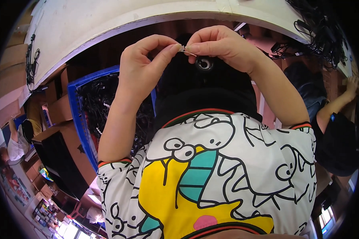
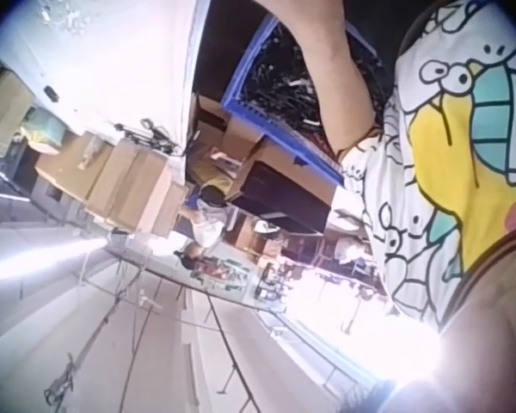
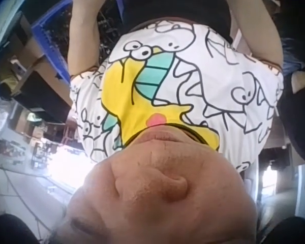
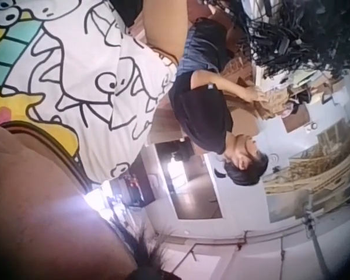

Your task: The person assembles small electronic components by taking led lights, wires, and plastic housings from storage bins and joining them with glue from a tube.

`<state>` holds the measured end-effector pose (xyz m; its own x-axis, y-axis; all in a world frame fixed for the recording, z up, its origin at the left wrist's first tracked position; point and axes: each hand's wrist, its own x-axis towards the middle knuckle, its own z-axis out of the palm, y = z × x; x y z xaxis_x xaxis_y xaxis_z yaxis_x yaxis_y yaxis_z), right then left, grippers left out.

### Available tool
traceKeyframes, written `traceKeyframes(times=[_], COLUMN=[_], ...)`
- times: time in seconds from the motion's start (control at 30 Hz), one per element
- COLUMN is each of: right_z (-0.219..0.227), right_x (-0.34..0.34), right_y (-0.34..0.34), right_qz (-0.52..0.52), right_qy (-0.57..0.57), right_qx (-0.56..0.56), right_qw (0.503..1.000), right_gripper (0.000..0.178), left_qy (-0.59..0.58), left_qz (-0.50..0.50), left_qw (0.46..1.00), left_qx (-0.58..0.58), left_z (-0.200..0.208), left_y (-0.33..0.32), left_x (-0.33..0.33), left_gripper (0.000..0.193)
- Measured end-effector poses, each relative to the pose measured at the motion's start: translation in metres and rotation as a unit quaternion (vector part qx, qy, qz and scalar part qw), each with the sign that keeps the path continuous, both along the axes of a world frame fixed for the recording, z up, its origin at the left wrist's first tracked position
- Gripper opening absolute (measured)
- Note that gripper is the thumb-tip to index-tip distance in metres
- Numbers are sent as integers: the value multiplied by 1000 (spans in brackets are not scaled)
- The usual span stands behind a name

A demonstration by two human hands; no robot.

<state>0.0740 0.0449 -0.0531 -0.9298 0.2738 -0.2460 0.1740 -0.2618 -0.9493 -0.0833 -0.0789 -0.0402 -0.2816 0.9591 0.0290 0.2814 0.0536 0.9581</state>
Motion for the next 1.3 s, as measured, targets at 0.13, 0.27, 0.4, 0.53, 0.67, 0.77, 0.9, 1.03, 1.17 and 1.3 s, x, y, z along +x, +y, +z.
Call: traceKeyframes(times=[0.13,0.27,0.4,0.53,0.67,0.77,0.9,1.03,1.17,1.3], right_z=[-2,0,6,6,10,12,8,6,10,-1], right_x=[-1,0,2,3,6,5,5,6,5,5], right_y=[0,0,-3,-2,-3,-5,-2,-2,-4,1], right_qz=[22,31,33,38,41,47,37,51,53,63], right_qy=[-4,-1,-12,-13,-14,-12,-17,-6,-5,3], right_qx=[-4,-20,-23,-7,4,-8,-20,-35,-50,-36], right_qw=[1000,999,999,999,999,999,999,998,997,997], right_gripper=[18,18,17,17,18,18,18,19,19,20], left_qy=[57,81,83,85,63,62,68,87,102,115], left_qz=[6,-2,1,-2,-28,-19,-8,-15,-11,-7], left_qw=[998,997,996,996,998,998,997,995,993,992], left_qx=[10,12,29,36,-2,16,39,39,58,57], left_z=[2,3,1,2,7,5,4,3,2,4], left_y=[-3,-5,-6,-5,-5,-6,-5,-4,-5,-4], left_x=[1,1,3,5,4,5,6,7,6,6], left_gripper=[11,11,11,10,10,10,9,9,8,8])
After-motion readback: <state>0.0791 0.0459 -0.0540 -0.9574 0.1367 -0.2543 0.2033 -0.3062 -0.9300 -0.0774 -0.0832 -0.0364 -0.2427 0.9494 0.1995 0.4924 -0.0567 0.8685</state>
